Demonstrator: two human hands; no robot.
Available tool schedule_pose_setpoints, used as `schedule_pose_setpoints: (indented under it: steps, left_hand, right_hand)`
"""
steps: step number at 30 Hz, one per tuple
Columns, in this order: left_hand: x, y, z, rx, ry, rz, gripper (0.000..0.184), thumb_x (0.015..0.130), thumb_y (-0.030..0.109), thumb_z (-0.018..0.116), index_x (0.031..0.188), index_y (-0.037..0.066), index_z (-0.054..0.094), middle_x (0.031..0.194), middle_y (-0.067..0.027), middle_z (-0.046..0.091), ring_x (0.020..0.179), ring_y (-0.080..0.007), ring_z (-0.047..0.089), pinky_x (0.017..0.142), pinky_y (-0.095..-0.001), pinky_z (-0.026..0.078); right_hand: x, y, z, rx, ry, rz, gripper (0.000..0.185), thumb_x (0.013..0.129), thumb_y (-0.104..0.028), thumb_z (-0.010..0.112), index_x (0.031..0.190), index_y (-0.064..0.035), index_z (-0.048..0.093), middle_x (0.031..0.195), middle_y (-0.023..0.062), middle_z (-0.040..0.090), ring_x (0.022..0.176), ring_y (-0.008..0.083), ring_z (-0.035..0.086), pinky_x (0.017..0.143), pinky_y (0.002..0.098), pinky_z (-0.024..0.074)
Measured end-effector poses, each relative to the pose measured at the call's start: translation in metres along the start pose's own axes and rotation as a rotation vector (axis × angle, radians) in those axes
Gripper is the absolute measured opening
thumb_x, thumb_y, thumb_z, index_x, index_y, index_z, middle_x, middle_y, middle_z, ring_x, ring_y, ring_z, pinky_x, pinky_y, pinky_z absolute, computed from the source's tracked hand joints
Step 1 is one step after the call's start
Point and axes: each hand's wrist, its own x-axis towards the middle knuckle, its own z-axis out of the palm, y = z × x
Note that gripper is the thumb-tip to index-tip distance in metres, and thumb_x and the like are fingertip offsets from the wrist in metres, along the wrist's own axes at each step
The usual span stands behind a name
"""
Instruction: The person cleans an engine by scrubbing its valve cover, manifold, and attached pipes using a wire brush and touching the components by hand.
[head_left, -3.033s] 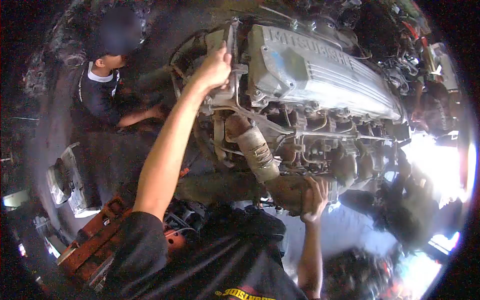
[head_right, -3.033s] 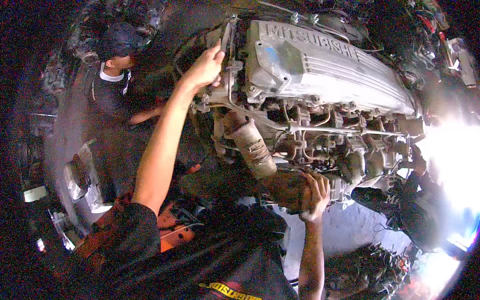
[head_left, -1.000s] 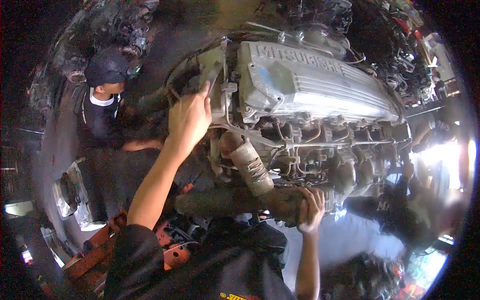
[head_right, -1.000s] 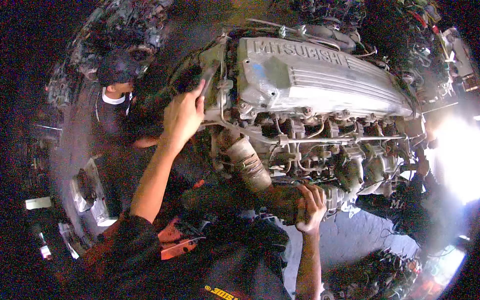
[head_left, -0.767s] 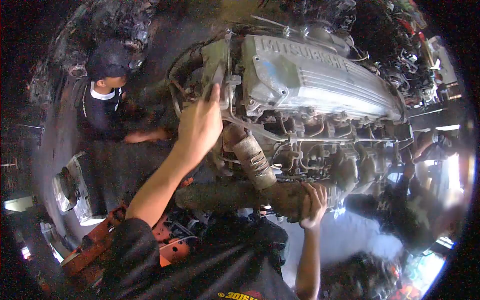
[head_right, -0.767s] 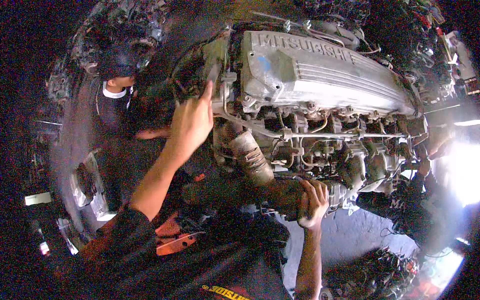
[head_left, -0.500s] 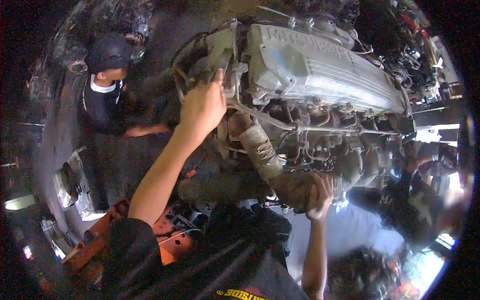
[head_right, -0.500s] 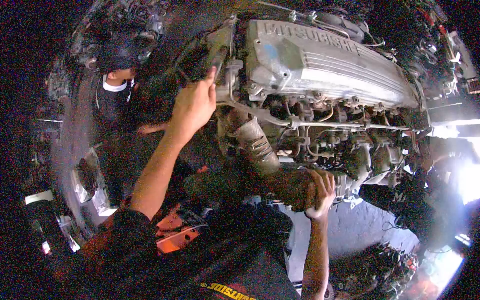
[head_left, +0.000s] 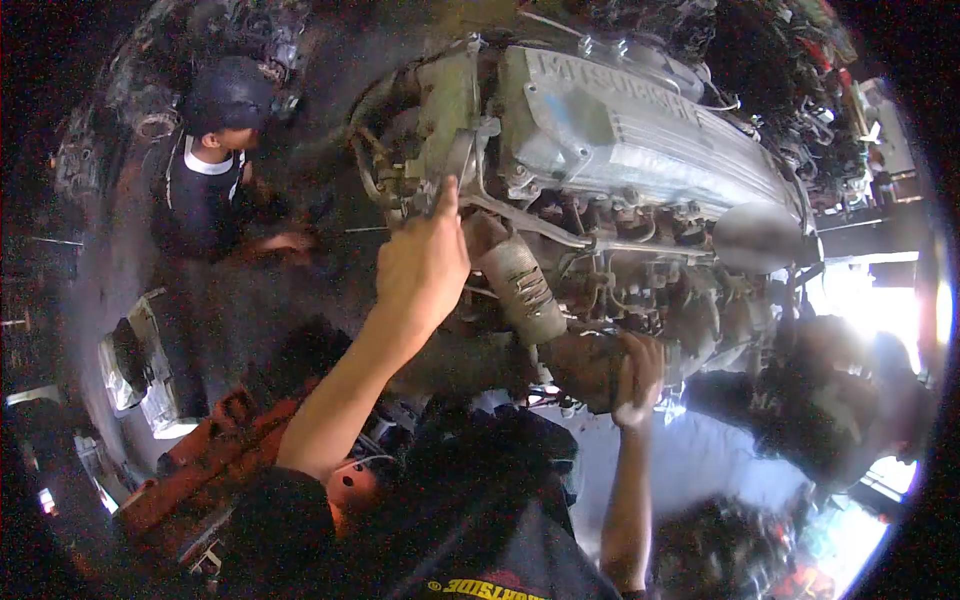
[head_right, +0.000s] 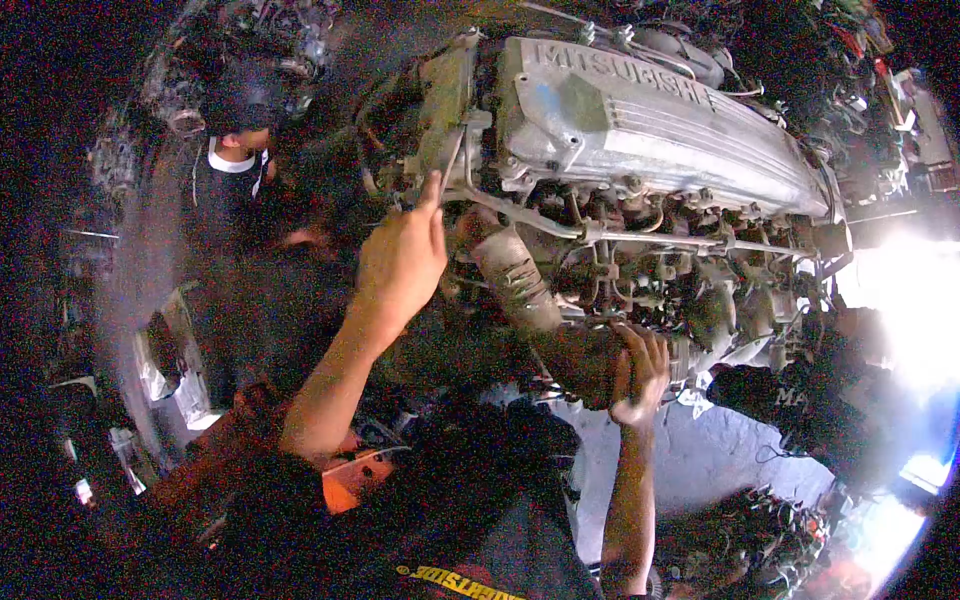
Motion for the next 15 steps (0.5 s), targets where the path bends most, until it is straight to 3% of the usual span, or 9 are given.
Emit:
schedule_pose_setpoints:
  steps: [3, 6, 11, 14, 15]
  left_hand:
    - [0.003, 0.002, 0.022, 0.090, 0.085, 0.017, 0.050, 0.098, 0.020, 0.050, 0.146, 0.006, 0.044, 0.076, -0.0257, 0.067, 0.067, -0.0417, 0.068, 0.061, -0.0523, 0.056]
    - [-0.019, 0.001, 0.019, 0.101, 0.002, 0.018, 0.061, 0.093, 0.015, 0.053, 0.151, 0.004, 0.037, 0.084, -0.0215, 0.070, 0.071, -0.0351, 0.071, 0.063, -0.0467, 0.059]
    - [-0.023, 0.003, 0.019, 0.162, -0.001, 0.023, 0.064, 0.090, 0.013, 0.055, 0.151, 0.004, 0.036, 0.083, -0.0199, 0.069, 0.068, -0.0345, 0.071, 0.061, -0.0457, 0.059]
    - [-0.011, 0.008, 0.017, 0.196, 0.017, 0.028, 0.063, 0.091, 0.014, 0.054, 0.150, 0.004, 0.037, 0.082, -0.0183, 0.069, 0.069, -0.0335, 0.071, 0.061, -0.0432, 0.059]
    - [-0.005, 0.006, 0.023, 0.189, 0.071, 0.033, 0.063, 0.091, 0.014, 0.054, 0.151, 0.005, 0.037, 0.080, -0.0197, 0.068, 0.067, -0.0359, 0.070, 0.060, -0.0469, 0.058]
  right_hand:
    - [0.002, -0.004, -0.003, -0.003, -0.003, -0.002, 0.031, 0.091, -0.014, 0.048, 0.111, 0.0036, 0.064, 0.103, 0.0219, 0.062, 0.099, 0.0388, 0.057, 0.091, 0.0449, 0.0434]
    - [-0.001, 0.000, -0.003, -0.012, -0.004, 0.021, 0.030, 0.092, -0.014, 0.050, 0.112, 0.0002, 0.066, 0.110, 0.0181, 0.066, 0.103, 0.0386, 0.059, 0.094, 0.0457, 0.0458]
    - [0.000, -0.004, -0.003, -0.001, 0.007, 0.045, 0.032, 0.091, -0.020, 0.053, 0.111, 0.0013, 0.067, 0.110, 0.0202, 0.066, 0.104, 0.0394, 0.059, 0.095, 0.0460, 0.0459]
    - [-0.001, 0.000, -0.001, 0.006, 0.036, -0.008, 0.031, 0.091, -0.014, 0.050, 0.111, 0.0037, 0.066, 0.108, 0.0218, 0.064, 0.102, 0.0379, 0.058, 0.094, 0.0428, 0.0441]
    - [-0.001, 0.000, -0.001, 0.017, 0.026, -0.007, 0.030, 0.091, -0.013, 0.050, 0.112, 0.0040, 0.065, 0.110, 0.0218, 0.064, 0.104, 0.0382, 0.059, 0.095, 0.0428, 0.0441]
